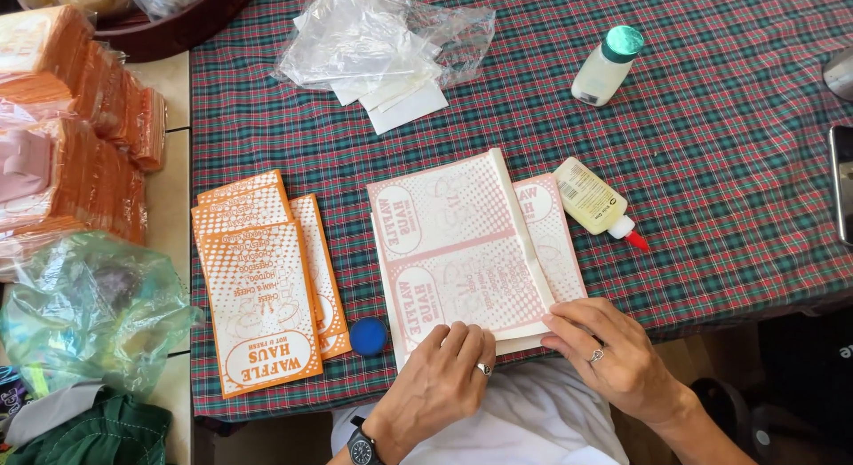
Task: The person applies adhesive from a small blue bottle and a white glue bottle onto printed paper sheets, then folds the sheets along a pre-marked line by hand at a table.
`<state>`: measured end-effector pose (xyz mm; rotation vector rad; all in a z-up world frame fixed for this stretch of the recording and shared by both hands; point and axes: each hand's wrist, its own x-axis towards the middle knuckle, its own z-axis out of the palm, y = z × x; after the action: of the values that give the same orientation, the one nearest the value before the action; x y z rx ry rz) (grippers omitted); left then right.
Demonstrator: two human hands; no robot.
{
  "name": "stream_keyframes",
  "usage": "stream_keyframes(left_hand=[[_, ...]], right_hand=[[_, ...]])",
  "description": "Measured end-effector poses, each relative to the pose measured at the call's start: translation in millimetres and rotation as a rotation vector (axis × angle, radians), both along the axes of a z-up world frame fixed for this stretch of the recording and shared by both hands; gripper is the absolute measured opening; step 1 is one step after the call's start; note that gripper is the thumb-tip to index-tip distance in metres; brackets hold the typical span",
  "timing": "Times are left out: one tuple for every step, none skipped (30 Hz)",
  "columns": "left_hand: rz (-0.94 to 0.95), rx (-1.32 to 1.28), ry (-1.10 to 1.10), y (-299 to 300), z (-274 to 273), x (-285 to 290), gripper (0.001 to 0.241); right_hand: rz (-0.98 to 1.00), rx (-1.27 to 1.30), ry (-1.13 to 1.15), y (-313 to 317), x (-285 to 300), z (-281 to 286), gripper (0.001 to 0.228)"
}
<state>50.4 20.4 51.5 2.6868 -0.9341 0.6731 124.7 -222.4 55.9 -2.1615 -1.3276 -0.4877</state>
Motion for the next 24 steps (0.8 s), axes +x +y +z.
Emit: stream_keyframes(left_hand=[[-0.002, 0.0, 0.002, -1, -1, 0, 0.021], [-0.008, -0.044, 0.032, -1, -2, 0, 0.02], [-0.01, -0.087, 0.06, -1, -3, -1, 0.02], [-0.007, -0.085, 0.062, 0, -3, -1, 0.02], [-0.022, -0.114, 0.056, 0, -4, -1, 0.02], [-0.036, -0.142, 0.049, 0, -5, -1, 0.021], [-0.035, -0.143, 0.049, -2, -4, -2, 0.021], [-0.014, -0.112, 0.055, -3, -4, -3, 0.016], [0.009, -0.08, 0.063, -4, -3, -5, 0.016], [0.013, -0.079, 0.064, -11, 1, -5, 0.016], [0.068, -0.12, 0.047, -16, 6, -6, 0.019], [0.123, -0.161, 0.029, -20, 11, -8, 0.025], [0.144, -0.152, 0.033, -26, 12, -9, 0.025], [0.174, -0.182, 0.02, -31, 13, -9, 0.025], [0.203, -0.213, 0.001, -37, 13, -8, 0.026], [0.223, -0.204, -0.001, -38, 7, -8, 0.026], [0.208, -0.246, 0.038, -40, 1, -9, 0.018], [0.193, -0.289, 0.076, -43, -6, -9, 0.016], [0.206, -0.287, 0.078, -43, -9, -9, 0.016], [0.212, -0.305, 0.061, -43, -12, -8, 0.013], [0.213, -0.325, 0.044, -44, -15, -7, 0.01], [0.22, -0.324, 0.045, -43, -19, -8, 0.01], [0.208, -0.328, 0.062, -42, -22, -8, 0.009], [0.197, -0.332, 0.078, -41, -25, -8, 0.009]], right_hand=[[-0.002, 0.0, 0.002, -1, 0, 0, 0.032], [0.001, 0.011, 0.002, -2, 0, 0, 0.03], [0.009, 0.023, 0.001, -1, 1, -1, 0.029], [0.011, 0.025, 0.003, 0, 0, -1, 0.029], [0.005, 0.021, -0.017, 0, 0, 0, 0.022], [0.0, 0.017, -0.038, 0, 0, 0, 0.016], [0.001, 0.017, -0.038, 0, 0, 1, 0.016], [0.001, 0.015, -0.032, 1, 0, 2, 0.013], [0.003, 0.014, -0.023, 3, 0, 3, 0.009], [0.006, 0.015, -0.022, 0, -1, 5, 0.009], [-0.014, -0.001, 0.003, 1, -1, 6, 0.006], [-0.034, -0.018, 0.028, 2, -2, 7, 0.005], [-0.014, -0.01, 0.034, 1, -3, 5, 0.005], [-0.056, -0.032, 0.085, 1, -5, 3, 0.005], [-0.096, -0.055, 0.131, 1, -4, 1, 0.006], [-0.075, -0.048, 0.132, 2, -3, -1, 0.006], [-0.082, -0.058, 0.16, 1, -3, -2, 0.006], [-0.089, -0.069, 0.188, -1, -2, -4, 0.006], [-0.076, -0.068, 0.191, -2, -2, -7, 0.006], [-0.086, -0.073, 0.199, -3, -1, -11, 0.007], [-0.102, -0.08, 0.207, -6, -1, -14, 0.009], [-0.096, -0.08, 0.209, -5, -1, -14, 0.009], [-0.093, -0.089, 0.206, -6, -2, -14, 0.01], [-0.09, -0.099, 0.202, -7, -2, -14, 0.01]])
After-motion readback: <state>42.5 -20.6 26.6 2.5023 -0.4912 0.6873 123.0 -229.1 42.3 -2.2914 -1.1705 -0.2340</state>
